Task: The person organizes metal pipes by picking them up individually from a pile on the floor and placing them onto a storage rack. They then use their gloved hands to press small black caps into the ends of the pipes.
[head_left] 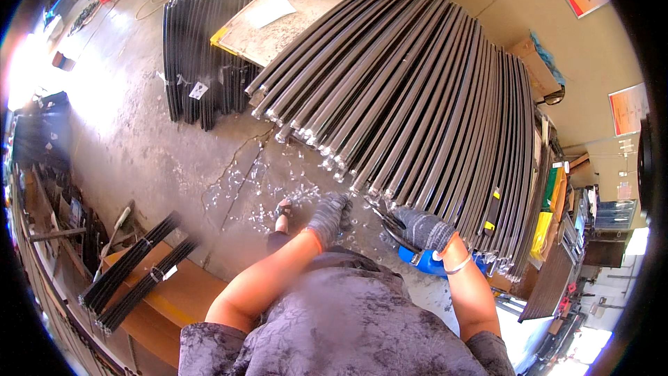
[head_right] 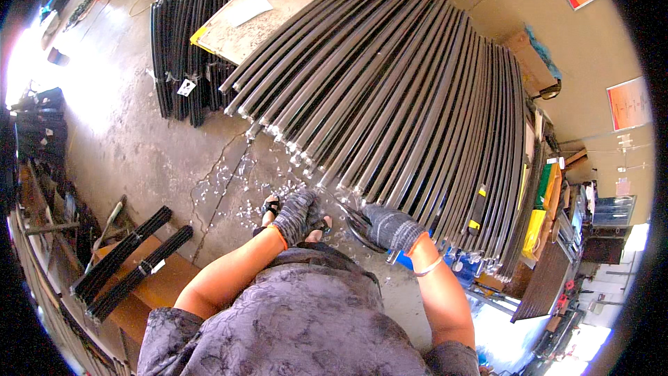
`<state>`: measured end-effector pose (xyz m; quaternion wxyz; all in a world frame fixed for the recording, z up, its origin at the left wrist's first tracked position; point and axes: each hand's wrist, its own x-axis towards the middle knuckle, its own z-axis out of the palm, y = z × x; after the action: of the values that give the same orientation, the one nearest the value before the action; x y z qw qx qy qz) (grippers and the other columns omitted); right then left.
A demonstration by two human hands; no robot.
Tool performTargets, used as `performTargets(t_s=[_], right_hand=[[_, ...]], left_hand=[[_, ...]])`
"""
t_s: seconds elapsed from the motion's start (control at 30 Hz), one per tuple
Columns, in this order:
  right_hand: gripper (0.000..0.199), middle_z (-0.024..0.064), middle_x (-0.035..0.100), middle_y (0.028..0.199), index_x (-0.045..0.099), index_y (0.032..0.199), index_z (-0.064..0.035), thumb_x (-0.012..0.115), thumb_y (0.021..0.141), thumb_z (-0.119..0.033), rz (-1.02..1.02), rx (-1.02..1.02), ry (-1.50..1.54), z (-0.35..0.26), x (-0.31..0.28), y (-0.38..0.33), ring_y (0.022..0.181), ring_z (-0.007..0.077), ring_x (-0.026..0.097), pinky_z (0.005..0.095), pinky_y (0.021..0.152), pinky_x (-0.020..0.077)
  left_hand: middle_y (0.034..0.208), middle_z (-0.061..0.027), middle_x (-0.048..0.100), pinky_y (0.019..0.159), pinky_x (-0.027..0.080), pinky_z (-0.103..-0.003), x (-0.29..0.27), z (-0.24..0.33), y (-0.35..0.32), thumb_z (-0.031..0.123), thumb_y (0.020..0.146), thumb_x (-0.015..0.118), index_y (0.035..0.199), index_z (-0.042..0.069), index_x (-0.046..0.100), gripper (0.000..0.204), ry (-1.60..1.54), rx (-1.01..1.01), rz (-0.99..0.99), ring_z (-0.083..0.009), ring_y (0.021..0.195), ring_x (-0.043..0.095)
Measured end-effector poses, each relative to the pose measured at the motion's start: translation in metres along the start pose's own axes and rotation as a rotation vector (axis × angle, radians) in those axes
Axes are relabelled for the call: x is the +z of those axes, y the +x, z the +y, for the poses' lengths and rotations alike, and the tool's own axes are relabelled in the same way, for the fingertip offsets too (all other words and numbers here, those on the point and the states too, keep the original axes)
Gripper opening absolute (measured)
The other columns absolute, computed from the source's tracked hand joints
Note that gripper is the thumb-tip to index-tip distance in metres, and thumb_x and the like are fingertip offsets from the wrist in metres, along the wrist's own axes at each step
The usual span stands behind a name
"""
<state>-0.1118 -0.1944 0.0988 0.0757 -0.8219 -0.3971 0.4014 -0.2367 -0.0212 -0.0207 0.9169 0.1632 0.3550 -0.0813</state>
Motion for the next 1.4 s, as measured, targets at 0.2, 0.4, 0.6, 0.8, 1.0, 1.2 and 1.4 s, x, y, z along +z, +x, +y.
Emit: performTargets(t_s=[0.2,0.4,0.6,0.8,1.0,1.2,1.4], right_hand=[[0.036,0.0244,0.061,0.081,0.063,0.091,-0.0005,0.054,0.085,-0.035,0.148,-0.055,-0.013,0.018,0.019,0.005,0.075,0.0390,0.061,0.0445,0.067,0.0473],[0.036,0.0257,0.060,0.082,0.062,0.092,0.0013,0.053,0.087,-0.033,0.056,-0.081,-0.160,0.026,0.032,0.013,0.072,0.0379,0.061,0.0436,0.065,0.0471],[0.039,0.0188,0.053,0.124,0.046,0.128,-0.0005,0.048,0.090,-0.010,0.221,-0.235,0.307,0.044,0.047,-0.043,0.113,0.0266,0.052,0.0319,0.098,0.0396],[0.037,0.0132,0.052,0.128,0.045,0.130,0.0022,0.040,0.094,-0.006,0.065,0.128,1.146,0.082,0.075,-0.097,0.118,0.0205,0.049,0.0287,0.102,0.0356],[0.036,0.0120,0.058,0.119,0.048,0.126,0.0009,0.046,0.091,-0.007,-0.106,0.094,1.213,0.110,0.097,-0.096,0.108,0.0214,0.055,0.0303,0.094,0.0417],[0.037,0.0145,0.057,0.120,0.049,0.125,0.0006,0.050,0.089,-0.003,0.123,-0.066,0.648,0.084,0.067,-0.074,0.108,0.0207,0.053,0.0311,0.097,0.0394],[0.028,0.0065,0.062,0.107,0.055,0.120,-0.0022,0.048,0.092,-0.006,0.042,0.148,1.480,0.056,0.052,-0.025,0.094,0.0105,0.056,0.0221,0.083,0.0463]], left_hand=[[0.090,-0.0092,0.060,0.065,0.045,-0.045,-0.002,-0.008,0.007,0.038,0.088,0.036,0.094,0.010,0.056,0.034,0.036,0.027,-0.026,-0.0247,0.077,0.055],[0.092,-0.0079,0.058,0.062,0.041,-0.043,-0.049,-0.017,0.035,0.034,0.087,0.043,0.100,0.013,0.055,0.027,0.530,0.117,-0.392,-0.0209,0.076,0.053],[0.101,-0.0129,0.061,0.066,0.051,-0.033,0.025,-0.002,0.025,0.025,0.083,0.067,0.134,0.007,0.037,0.062,-0.138,-0.337,0.099,-0.0243,0.094,0.059],[0.090,-0.0028,0.061,0.057,0.046,-0.026,0.019,-0.027,0.056,0.026,0.081,0.070,0.107,0.007,0.057,0.035,0.556,0.080,-0.311,-0.0126,0.073,0.058],[0.087,0.0001,0.061,0.064,0.047,-0.027,0.039,-0.038,0.039,0.029,0.086,0.064,0.101,0.009,0.061,0.026,0.722,0.000,-0.251,-0.0111,0.075,0.058],[0.106,-0.0151,0.061,0.089,0.043,-0.039,0.032,-0.023,0.032,0.013,0.076,0.058,0.105,0.005,0.062,0.030,1.180,0.145,-0.311,-0.0309,0.101,0.055],[0.076,-0.0031,0.060,0.060,0.047,-0.028,0.003,-0.031,0.055,0.021,0.090,0.058,0.100,0.001,0.061,0.023,1.813,1.206,-0.565,-0.0111,0.063,0.054]])
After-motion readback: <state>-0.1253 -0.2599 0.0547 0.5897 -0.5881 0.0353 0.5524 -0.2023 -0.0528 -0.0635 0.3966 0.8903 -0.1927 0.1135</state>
